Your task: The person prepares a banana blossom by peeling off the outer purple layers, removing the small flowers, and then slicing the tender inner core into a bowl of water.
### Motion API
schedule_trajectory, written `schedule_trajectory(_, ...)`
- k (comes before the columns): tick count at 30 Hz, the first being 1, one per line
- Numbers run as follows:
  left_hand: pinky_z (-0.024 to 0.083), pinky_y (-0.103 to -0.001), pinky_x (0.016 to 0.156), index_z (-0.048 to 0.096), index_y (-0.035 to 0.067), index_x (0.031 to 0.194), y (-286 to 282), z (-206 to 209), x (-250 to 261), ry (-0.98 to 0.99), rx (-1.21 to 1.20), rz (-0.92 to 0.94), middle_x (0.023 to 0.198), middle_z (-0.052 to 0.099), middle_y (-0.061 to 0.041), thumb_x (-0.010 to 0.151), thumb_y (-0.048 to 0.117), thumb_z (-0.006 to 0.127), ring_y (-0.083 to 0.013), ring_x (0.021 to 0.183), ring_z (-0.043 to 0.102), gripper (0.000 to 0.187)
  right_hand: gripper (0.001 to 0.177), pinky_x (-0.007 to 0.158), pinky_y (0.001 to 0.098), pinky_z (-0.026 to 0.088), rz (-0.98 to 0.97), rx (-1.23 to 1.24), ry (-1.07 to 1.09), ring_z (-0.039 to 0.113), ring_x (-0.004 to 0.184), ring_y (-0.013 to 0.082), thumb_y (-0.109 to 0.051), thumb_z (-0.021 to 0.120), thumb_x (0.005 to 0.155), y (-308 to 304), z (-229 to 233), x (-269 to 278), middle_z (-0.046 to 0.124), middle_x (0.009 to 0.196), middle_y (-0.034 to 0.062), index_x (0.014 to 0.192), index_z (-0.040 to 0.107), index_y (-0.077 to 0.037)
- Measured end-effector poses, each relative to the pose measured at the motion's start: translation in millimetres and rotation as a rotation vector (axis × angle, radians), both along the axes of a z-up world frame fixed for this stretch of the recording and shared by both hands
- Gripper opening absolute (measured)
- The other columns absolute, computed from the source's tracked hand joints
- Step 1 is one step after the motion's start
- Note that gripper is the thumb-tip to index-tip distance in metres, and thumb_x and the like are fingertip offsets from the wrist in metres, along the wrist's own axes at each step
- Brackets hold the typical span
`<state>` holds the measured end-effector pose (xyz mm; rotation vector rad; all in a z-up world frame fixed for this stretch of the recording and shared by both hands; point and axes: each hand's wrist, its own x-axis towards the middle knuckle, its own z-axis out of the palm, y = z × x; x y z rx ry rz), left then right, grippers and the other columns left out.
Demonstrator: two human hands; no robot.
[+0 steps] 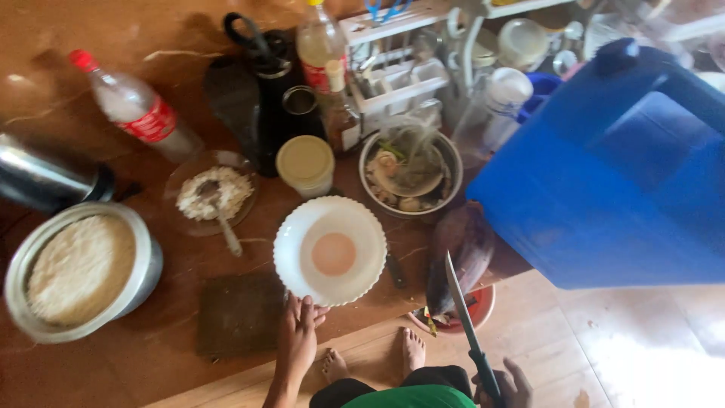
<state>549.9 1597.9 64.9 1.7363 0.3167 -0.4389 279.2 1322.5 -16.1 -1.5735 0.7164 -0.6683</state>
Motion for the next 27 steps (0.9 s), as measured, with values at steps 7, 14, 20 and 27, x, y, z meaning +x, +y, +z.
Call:
schedule_trajectory(7, 0.065, -0.036, 0.088, 0.057, 0.002, 0.105, -21.2, 0.5, 5.8, 0.111, 0.083, 0.059, 0.107, 0.081, -0.024, 0.105, 0.031, 0.044, -0.0296, 0.101, 0.083, 0.031, 0.073, 0.038, 0.0198, 0.036, 0.096, 0.182, 0.025, 0.048, 0.041, 0.0063, -0.048, 0.063, 0.086, -9.9, -28.2, -23.5, 0.065, 0.090, 0.0124, 0.140, 0.054, 0.000)
schedule_trajectory(14, 0.064, -0.034, 0.094, 0.062, 0.000, 0.120, -41.9, -0.3, -3.8, 0.039, -0.058, 0.097, 0.115, 0.076, -0.021, 0.100, 0.039, 0.047, -0.0254, 0.109, 0.078, 0.046, 0.034, 0.059, 0.0280, 0.044, -0.153, -0.105, 0.354, 0.053, 0.055, 0.0157, -0.018, 0.056, 0.084, -29.9, 47.8, 29.0, 0.055, 0.063, 0.0060, 0.114, 0.071, -0.012)
schedule_trajectory(20, 0.048, -0.033, 0.089, 0.066, 0.013, 0.107, -107.2, -5.4, -72.8, -0.140, -0.059, 0.176, 0.099, 0.070, -0.004, 0.090, 0.039, 0.068, -0.0169, 0.092, 0.062, 0.031, 0.034, 0.093, 0.0386, 0.048, -0.191, -0.102, 0.648, 0.068, 0.103, 0.0244, -0.025, 0.063, 0.091, -95.7, 42.7, 45.5, 0.072, 0.109, 0.0053, 0.125, 0.065, -0.017)
schedule_trajectory(27, 0.048, -0.054, 0.107, 0.030, -0.010, 0.152, -227.6, 75.4, -45.0, -0.807, 0.292, -0.469, 0.148, 0.047, -0.034, 0.067, 0.047, 0.095, -0.0463, 0.133, 0.051, 0.121, 0.033, 0.077, 0.0362, 0.047, 0.020, -0.053, 0.469, 0.059, 0.072, 0.0239, -0.021, 0.057, 0.093, -118.3, 65.5, 64.7, 0.064, 0.077, 0.0096, 0.119, 0.063, -0.003)
